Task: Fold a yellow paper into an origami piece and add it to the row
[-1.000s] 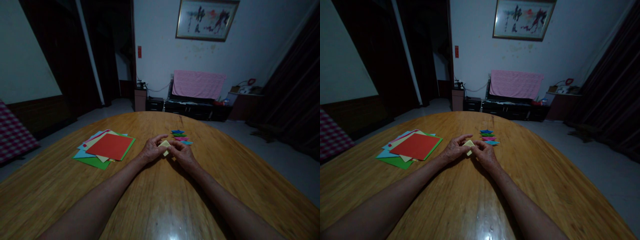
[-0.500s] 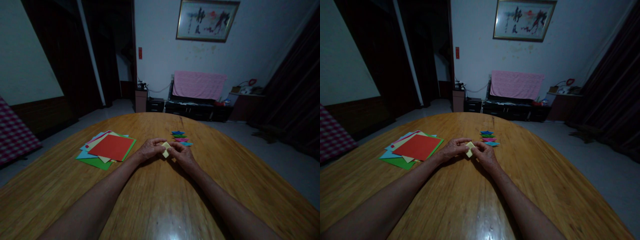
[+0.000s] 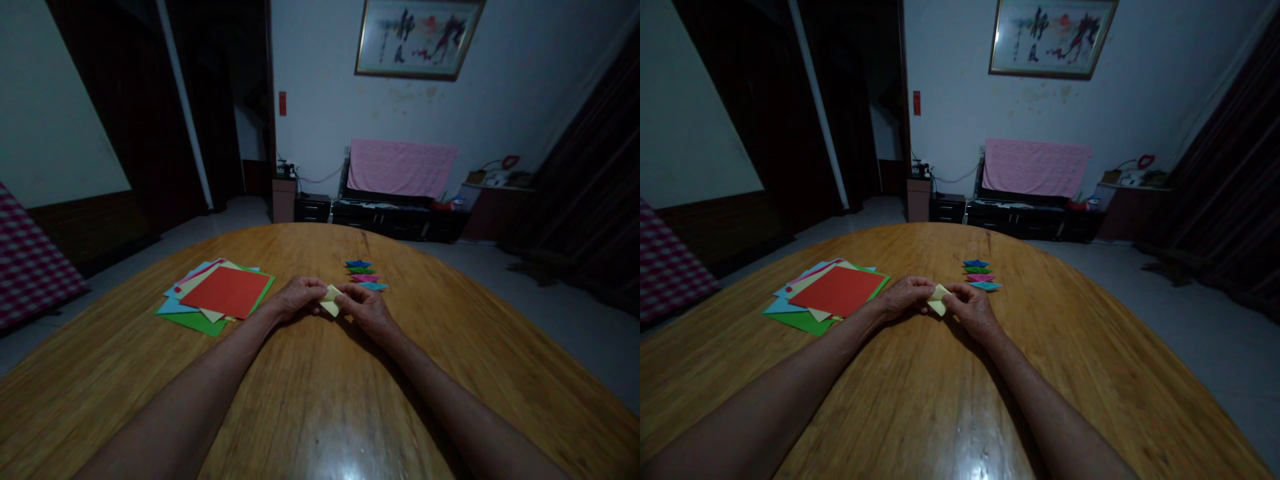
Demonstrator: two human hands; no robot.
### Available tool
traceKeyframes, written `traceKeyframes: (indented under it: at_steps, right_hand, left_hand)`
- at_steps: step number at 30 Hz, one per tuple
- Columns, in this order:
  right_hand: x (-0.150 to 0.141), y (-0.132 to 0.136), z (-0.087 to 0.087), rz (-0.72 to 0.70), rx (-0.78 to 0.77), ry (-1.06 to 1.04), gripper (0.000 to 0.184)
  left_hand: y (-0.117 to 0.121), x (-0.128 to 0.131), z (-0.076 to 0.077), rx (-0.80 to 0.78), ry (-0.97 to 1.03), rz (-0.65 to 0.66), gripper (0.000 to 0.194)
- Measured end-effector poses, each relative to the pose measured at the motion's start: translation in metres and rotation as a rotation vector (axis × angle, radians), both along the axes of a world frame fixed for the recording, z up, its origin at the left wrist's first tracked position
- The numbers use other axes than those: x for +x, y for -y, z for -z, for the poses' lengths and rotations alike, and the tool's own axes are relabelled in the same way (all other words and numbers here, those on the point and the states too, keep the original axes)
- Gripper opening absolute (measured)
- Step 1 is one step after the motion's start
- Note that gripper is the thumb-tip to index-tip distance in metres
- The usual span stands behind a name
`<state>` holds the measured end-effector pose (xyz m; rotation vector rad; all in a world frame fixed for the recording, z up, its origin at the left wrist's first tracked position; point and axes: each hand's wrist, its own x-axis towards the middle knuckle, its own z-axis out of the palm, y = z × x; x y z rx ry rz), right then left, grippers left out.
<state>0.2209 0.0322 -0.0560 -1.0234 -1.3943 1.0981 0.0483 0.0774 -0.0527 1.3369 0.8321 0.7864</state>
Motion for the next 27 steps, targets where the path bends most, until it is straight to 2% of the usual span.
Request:
traceKeyframes:
  at_steps: [6,13,19,27]
  right_hand:
    - [0.002,-0.003,0.000,-0.029,0.005,0.085,0.029]
    - [0.001,-0.002,-0.002,-0.029,0.022,0.171,0.023]
    - [-0.001,-0.005,0.002,0.023,0.048,0.234,0.021]
    - [-0.002,-0.007,0.005,0.072,0.034,0.200,0.022]
  left_hand:
    - [0.000,-0.003,-0.002,0.028,-0.058,-0.035,0.017]
    - [0.000,-0.007,-0.004,0.036,-0.108,0.040,0.018]
    - [0.000,-0.011,-0.004,-0.021,-0.134,0.128,0.021]
    - [-0.001,-0.011,-0.006,-0.074,-0.071,0.170,0.019]
